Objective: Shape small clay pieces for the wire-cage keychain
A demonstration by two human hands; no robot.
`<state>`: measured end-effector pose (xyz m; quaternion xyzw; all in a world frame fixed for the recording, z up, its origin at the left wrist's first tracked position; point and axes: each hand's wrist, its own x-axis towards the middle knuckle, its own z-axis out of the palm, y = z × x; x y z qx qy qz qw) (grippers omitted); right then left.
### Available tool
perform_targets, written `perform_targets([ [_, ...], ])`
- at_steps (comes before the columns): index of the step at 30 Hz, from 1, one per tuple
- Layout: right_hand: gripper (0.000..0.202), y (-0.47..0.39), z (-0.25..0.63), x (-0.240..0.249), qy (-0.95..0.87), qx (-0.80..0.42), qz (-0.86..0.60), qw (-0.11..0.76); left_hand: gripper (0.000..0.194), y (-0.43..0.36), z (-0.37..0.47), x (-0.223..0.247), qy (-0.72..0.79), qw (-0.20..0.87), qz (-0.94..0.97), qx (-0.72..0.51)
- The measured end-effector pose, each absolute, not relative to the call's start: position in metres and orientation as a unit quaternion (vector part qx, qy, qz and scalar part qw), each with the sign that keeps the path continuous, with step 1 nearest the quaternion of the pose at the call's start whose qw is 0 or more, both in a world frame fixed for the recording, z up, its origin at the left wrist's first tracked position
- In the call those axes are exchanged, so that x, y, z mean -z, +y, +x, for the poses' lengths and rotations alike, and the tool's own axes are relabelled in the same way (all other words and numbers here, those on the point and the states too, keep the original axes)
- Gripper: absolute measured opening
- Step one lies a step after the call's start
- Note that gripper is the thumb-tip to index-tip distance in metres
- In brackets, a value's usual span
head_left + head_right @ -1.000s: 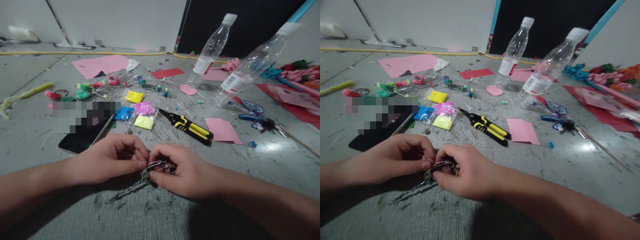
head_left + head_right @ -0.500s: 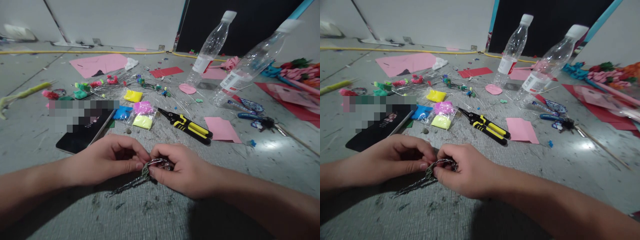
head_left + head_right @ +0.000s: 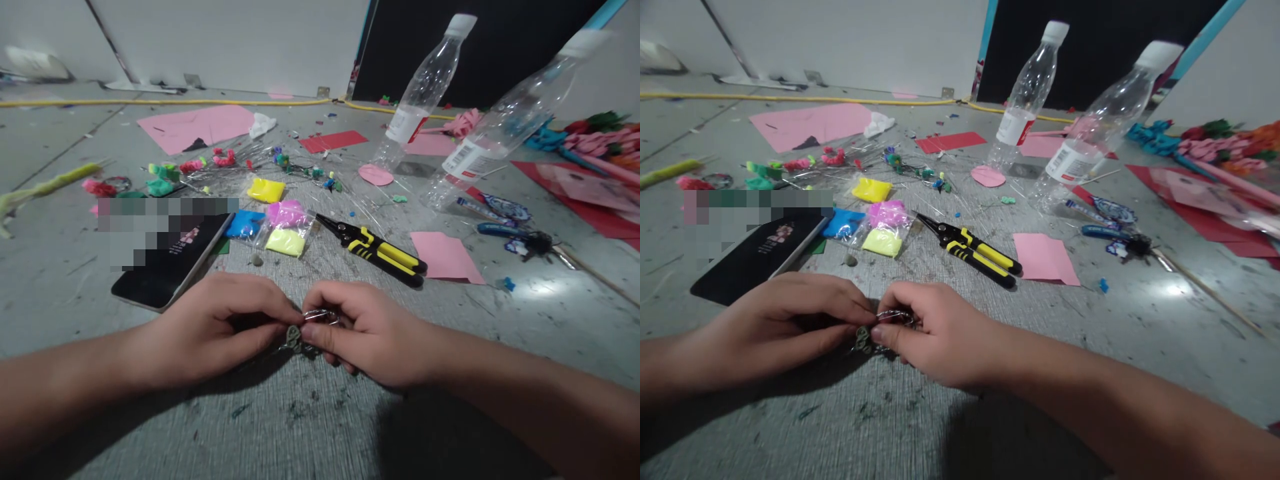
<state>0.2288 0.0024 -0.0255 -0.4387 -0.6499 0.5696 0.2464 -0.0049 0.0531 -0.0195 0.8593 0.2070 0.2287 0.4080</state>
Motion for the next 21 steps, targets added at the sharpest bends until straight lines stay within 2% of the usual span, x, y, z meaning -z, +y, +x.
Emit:
perform_targets([
  [21,0.014,0.0036,0.2292,0.0274,-0.668,-0.557,-0.429,0.245,0.018,0.0540,-0.0066,0.0184,0.197,0.414,0.863,-0.212],
])
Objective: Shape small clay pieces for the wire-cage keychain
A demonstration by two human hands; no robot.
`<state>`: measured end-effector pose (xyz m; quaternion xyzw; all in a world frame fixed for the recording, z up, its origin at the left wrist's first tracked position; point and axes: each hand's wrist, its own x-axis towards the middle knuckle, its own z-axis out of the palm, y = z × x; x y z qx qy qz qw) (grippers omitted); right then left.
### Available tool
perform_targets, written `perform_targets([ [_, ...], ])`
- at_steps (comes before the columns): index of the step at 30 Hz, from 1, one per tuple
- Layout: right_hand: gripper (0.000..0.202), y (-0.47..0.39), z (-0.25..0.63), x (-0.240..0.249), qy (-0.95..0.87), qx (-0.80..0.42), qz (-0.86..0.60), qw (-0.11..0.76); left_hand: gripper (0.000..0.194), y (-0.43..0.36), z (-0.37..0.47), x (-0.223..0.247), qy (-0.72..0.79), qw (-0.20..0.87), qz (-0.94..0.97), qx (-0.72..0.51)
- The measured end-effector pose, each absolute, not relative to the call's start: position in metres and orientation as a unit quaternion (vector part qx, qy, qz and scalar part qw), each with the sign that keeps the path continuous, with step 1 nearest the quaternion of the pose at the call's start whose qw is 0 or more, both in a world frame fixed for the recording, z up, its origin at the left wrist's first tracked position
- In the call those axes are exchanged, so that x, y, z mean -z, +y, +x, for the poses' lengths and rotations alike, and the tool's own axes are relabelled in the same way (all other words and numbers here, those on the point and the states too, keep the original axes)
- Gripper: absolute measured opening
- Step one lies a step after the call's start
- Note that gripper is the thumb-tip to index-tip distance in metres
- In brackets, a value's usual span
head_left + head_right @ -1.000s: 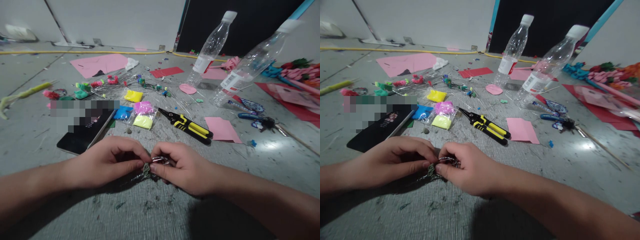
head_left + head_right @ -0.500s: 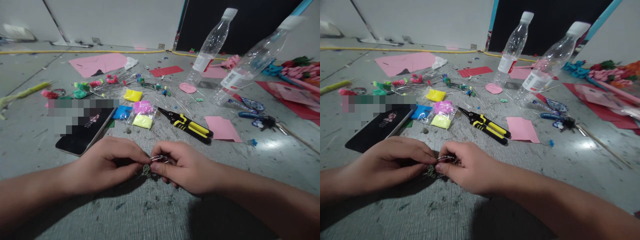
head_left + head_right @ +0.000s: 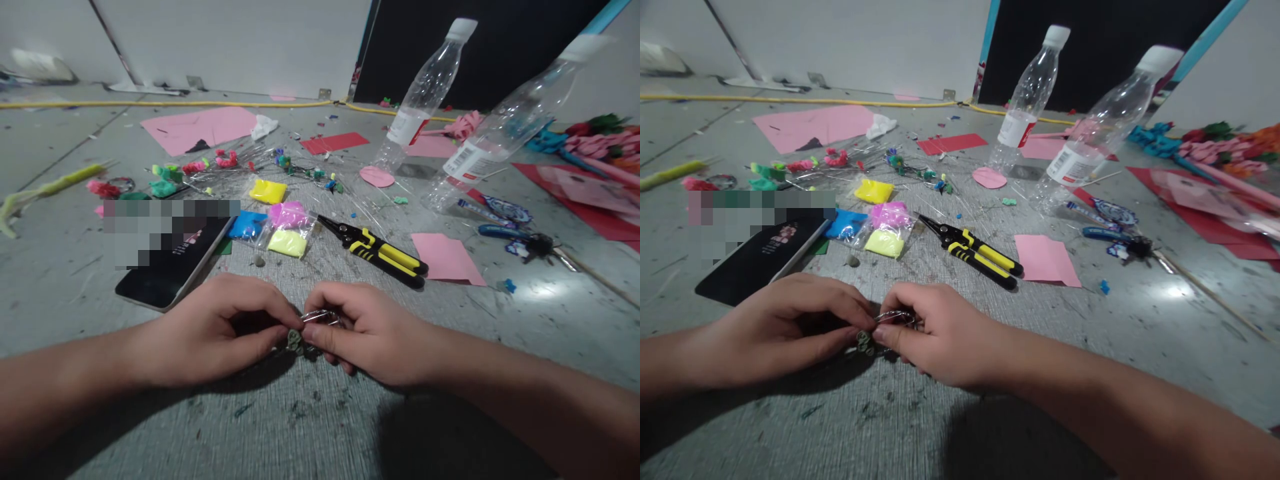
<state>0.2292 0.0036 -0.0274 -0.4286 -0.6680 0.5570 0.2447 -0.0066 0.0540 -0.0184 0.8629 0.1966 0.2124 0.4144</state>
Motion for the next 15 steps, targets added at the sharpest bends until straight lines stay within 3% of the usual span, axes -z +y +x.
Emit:
perform_targets([
  [7,0.010,0.0025,0.2268,0.0281,-0.681,-0.532,-0.432,0.260,0.015,0.0499,-0.0062,0.0210,0.272,0.540,0.767,-0.216],
  [15,0.011,-0.0015,0.2208,0.0298,-0.647,-0.541,-0.446,0.300,0.022,0.0516,-0.0047,0.0214,0.320,0.598,0.703,-0.215],
])
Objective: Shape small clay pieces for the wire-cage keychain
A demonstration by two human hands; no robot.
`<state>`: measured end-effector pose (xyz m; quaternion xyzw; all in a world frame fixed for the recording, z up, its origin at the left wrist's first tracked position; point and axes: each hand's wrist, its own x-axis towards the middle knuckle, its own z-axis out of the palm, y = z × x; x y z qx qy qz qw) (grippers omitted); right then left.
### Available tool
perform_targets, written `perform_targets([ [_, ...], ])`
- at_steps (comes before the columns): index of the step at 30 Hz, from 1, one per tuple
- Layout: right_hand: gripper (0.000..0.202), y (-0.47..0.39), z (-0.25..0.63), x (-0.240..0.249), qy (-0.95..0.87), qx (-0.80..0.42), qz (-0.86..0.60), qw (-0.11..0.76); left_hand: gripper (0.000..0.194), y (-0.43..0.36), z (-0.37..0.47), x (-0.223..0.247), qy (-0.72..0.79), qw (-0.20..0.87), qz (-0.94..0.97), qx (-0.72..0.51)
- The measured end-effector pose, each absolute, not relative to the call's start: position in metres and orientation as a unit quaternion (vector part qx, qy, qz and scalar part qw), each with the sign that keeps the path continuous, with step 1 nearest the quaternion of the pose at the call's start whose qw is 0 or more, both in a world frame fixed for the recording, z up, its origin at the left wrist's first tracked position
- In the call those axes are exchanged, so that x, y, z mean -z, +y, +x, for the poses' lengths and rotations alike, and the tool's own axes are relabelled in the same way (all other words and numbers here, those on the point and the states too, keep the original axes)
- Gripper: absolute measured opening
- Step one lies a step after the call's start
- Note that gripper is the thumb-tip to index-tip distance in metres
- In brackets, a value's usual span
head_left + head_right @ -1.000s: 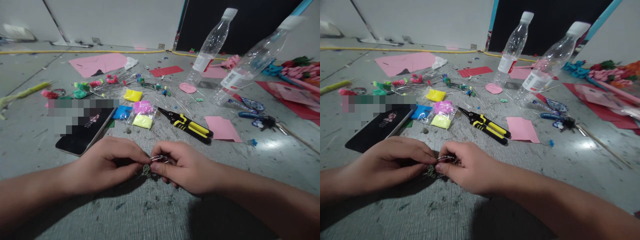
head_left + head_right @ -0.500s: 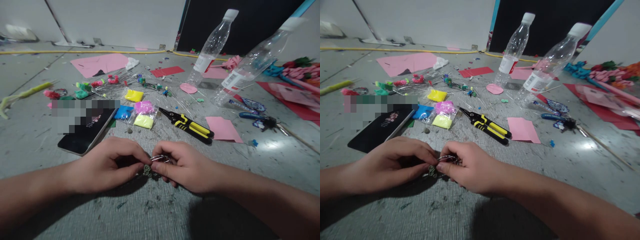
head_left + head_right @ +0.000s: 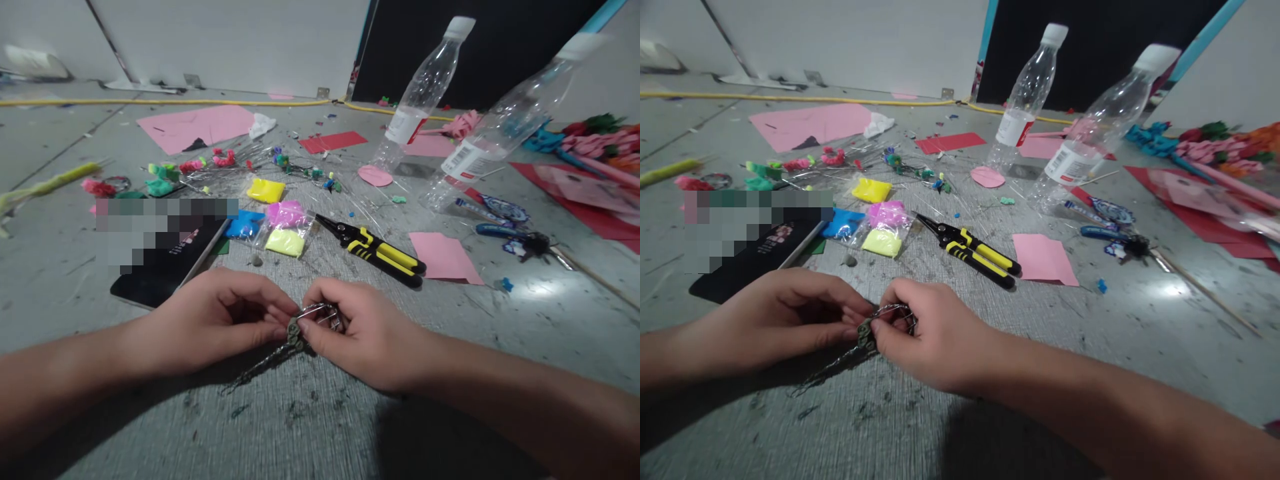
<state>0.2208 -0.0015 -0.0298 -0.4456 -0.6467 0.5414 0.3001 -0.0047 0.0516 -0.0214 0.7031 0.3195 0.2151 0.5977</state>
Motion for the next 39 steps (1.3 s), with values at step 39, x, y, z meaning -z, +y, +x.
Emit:
perform_targets([
  [39,0.009,0.0022,0.2280,0.0339,-0.733,-0.478,-0.395,0.280,0.011,0.0568,-0.0026,0.0157,0.309,0.597,0.720,-0.171],
])
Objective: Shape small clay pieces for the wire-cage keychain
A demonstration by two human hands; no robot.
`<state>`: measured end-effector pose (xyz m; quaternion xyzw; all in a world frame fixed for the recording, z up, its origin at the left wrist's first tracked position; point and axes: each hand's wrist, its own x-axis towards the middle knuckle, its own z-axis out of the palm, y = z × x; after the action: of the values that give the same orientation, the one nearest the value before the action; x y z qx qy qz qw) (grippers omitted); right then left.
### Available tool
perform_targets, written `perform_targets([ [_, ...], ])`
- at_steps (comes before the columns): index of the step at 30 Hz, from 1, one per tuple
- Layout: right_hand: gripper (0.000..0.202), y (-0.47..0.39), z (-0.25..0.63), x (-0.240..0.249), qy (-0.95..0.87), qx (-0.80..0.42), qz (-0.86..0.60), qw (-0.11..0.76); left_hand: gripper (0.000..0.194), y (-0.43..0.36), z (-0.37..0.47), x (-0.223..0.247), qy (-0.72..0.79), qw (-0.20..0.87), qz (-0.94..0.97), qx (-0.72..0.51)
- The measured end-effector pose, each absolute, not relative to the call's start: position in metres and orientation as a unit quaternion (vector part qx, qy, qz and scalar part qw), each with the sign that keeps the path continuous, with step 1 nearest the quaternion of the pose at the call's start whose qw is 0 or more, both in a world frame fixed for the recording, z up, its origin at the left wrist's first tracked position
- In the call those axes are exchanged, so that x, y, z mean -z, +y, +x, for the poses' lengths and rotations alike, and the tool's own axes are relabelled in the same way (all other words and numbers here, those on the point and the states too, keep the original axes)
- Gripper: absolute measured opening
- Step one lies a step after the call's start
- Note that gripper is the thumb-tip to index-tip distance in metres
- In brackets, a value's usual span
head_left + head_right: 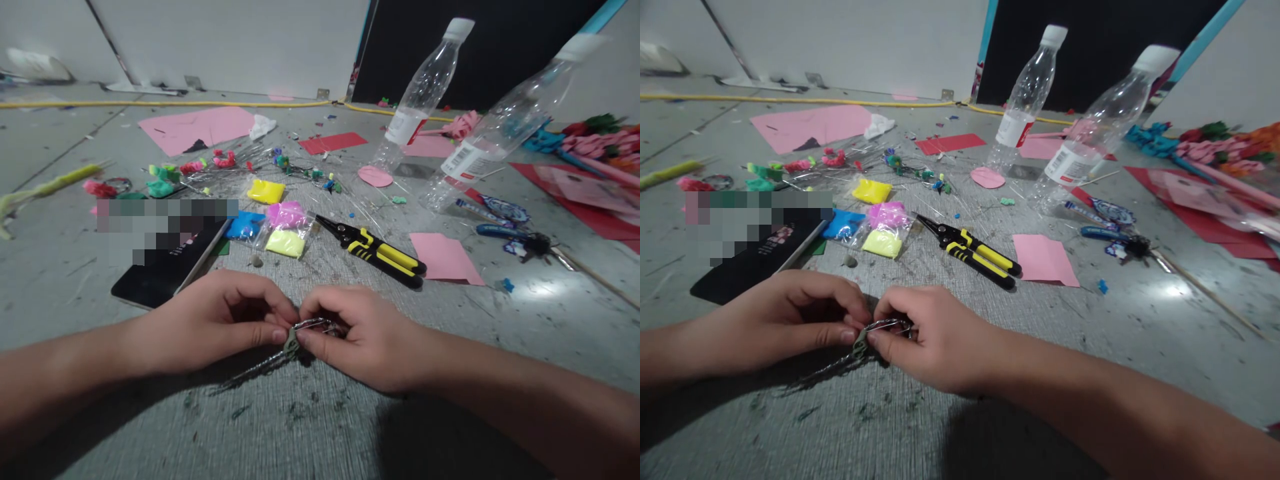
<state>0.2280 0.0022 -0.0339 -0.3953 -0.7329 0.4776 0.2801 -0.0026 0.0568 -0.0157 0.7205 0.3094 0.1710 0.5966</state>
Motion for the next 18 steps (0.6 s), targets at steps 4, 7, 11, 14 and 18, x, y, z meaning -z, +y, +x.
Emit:
perform_targets([
  [4,0.009,0.0030,0.2280,0.0332,-0.740,-0.474,-0.391,0.273,0.012,0.0562,-0.0015,0.0160,0.304,0.597,0.722,-0.173],
  [7,0.009,0.0034,0.2273,0.0319,-0.727,-0.491,-0.397,0.269,0.011,0.0556,-0.0014,0.0152,0.307,0.597,0.721,-0.172],
  [11,0.009,0.0026,0.2278,0.0320,-0.715,-0.495,-0.407,0.278,0.012,0.0559,-0.0033,0.0157,0.312,0.602,0.714,-0.175],
  [14,0.011,0.0016,0.2279,0.0327,-0.702,-0.500,-0.421,0.283,0.020,0.0567,-0.0055,0.0178,0.305,0.626,0.693,-0.189],
  [18,0.009,0.0009,0.2258,0.0319,-0.690,-0.504,-0.437,0.281,0.025,0.0570,-0.0072,0.0201,0.304,0.647,0.671,-0.197],
])
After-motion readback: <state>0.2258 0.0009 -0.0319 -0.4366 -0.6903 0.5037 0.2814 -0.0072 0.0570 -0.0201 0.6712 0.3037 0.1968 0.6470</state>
